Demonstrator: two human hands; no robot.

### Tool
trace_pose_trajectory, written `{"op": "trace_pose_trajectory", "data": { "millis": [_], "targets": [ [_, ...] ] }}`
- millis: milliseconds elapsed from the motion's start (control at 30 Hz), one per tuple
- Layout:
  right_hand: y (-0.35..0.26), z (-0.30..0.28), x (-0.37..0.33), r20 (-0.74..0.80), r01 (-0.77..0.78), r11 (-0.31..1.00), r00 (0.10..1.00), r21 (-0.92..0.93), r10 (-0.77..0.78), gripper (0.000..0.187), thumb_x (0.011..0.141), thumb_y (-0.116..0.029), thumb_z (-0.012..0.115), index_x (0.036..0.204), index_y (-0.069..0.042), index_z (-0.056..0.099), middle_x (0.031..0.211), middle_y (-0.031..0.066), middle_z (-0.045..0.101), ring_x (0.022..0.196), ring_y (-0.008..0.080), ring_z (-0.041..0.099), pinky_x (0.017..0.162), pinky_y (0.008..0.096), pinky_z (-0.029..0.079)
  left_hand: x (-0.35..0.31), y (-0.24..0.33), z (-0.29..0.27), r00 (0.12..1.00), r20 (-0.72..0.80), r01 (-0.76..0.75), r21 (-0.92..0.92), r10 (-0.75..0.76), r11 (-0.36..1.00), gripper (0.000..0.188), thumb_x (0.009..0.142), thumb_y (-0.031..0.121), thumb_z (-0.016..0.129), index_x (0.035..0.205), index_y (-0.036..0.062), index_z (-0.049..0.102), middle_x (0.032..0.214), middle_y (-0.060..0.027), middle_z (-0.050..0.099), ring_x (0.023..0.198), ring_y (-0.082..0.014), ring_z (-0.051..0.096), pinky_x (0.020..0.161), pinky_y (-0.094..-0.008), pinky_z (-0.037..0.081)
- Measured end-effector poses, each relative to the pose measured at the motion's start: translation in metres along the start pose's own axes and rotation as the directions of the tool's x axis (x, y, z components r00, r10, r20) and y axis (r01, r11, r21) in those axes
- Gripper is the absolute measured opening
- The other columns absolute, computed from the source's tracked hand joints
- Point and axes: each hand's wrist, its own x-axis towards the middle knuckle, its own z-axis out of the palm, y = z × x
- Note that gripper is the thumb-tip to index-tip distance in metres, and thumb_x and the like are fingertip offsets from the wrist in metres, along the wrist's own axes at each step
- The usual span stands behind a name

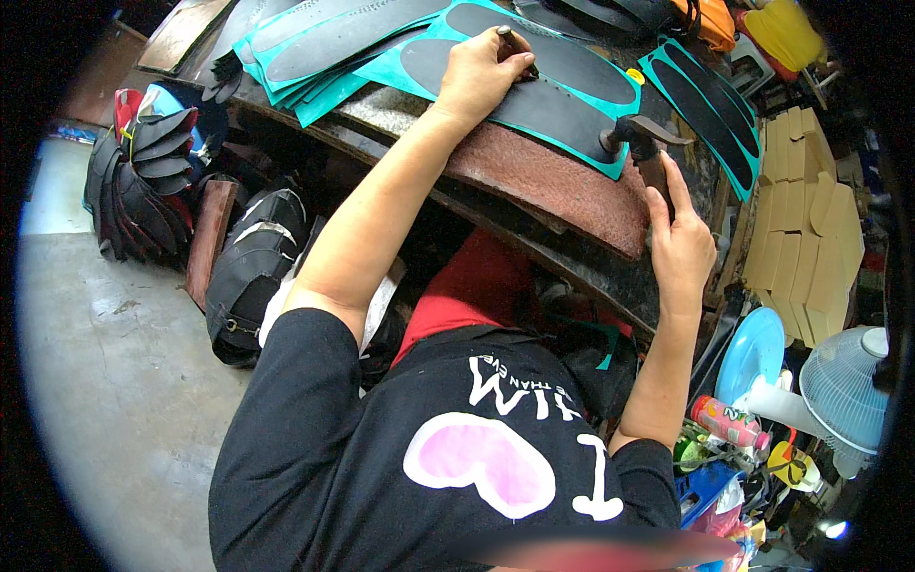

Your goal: The person repeatedly hammers a black insole with a teal border on a workbench. They hold the insole with one hand and strike it with a hammer in the other, occasionally repositioning the insole to work different areas.

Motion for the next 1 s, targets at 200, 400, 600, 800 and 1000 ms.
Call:
{"op": "trace_pose_trajectory", "data": {
  "millis": [200, 400, 600, 800, 1000],
  "targets": [
    [0.000, -0.001, -0.001, -0.044, 0.051, 0.999, 0.998, 0.000, -0.051, 0.044, 0.097, -0.046, 0.053, 0.141, -0.040, 0.049, 0.088, 0.0172, 0.071, 0.080, 0.0366, 0.070, 0.067, 0.0466, 0.053, 0.001, 0.003, 0.006, 0.998, -0.065, -0.017, 0.134, 0.026, 0.991, 0.012, 0.085, 0.013, 0.071, 0.092, 0.0026, 0.069, 0.081, -0.0082, 0.073, 0.077, -0.0150, 0.071, 0.071, -0.0299, 0.056],
    [0.003, 0.005, -0.001, -0.093, 0.078, 0.997, 0.993, 0.007, -0.078, 0.045, 0.096, -0.047, 0.054, 0.140, -0.040, 0.048, 0.082, 0.0165, 0.070, 0.076, 0.0367, 0.069, 0.065, 0.0476, 0.053, 0.001, -0.003, 0.008, 0.990, -0.132, 0.023, -0.134, -0.041, 0.991, 0.012, 0.084, 0.012, 0.071, 0.091, 0.0019, 0.069, 0.081, -0.0084, 0.073, 0.074, -0.0143, 0.070, 0.070, -0.0293, 0.056],
    [0.002, 0.003, 0.000, -0.057, 0.051, 0.999, 0.997, 0.000, -0.051, 0.044, 0.097, -0.047, 0.053, 0.140, -0.040, 0.048, 0.085, 0.0168, 0.071, 0.077, 0.0373, 0.069, 0.065, 0.0481, 0.053, 0.001, -0.006, 0.001, 0.992, -0.095, -0.071, 0.135, 0.084, 0.988, 0.014, 0.085, 0.015, 0.071, 0.094, 0.0034, 0.069, 0.081, -0.0080, 0.073, 0.075, -0.0140, 0.071, 0.072, -0.0286, 0.056],
    [0.000, 0.001, 0.000, -0.048, 0.058, 0.998, 0.997, -0.021, -0.059, 0.045, 0.097, -0.048, 0.053, 0.141, -0.039, 0.048, 0.086, 0.0164, 0.071, 0.077, 0.0374, 0.069, 0.066, 0.0478, 0.053, -0.003, 0.004, 0.006, 0.997, -0.025, -0.068, -0.086, 0.066, 0.994, 0.014, 0.087, 0.015, 0.071, 0.095, 0.0033, 0.070, 0.083, -0.0083, 0.073, 0.077, -0.0144, 0.071, 0.071, -0.0282, 0.056],
    [0.000, 0.001, -0.001, -0.046, 0.050, 0.998, 0.998, -0.030, -0.051, 0.045, 0.097, -0.047, 0.053, 0.140, -0.039, 0.048, 0.086, 0.0155, 0.072, 0.077, 0.0368, 0.070, 0.067, 0.0481, 0.054, -0.003, 0.012, 0.010, 0.993, 0.115, -0.012, 0.019, 0.010, 1.000, 0.016, 0.088, 0.015, 0.071, 0.096, 0.0016, 0.069, 0.083, -0.0083, 0.073, 0.077, -0.0140, 0.071, 0.071, -0.0277, 0.056]
  ]
}}
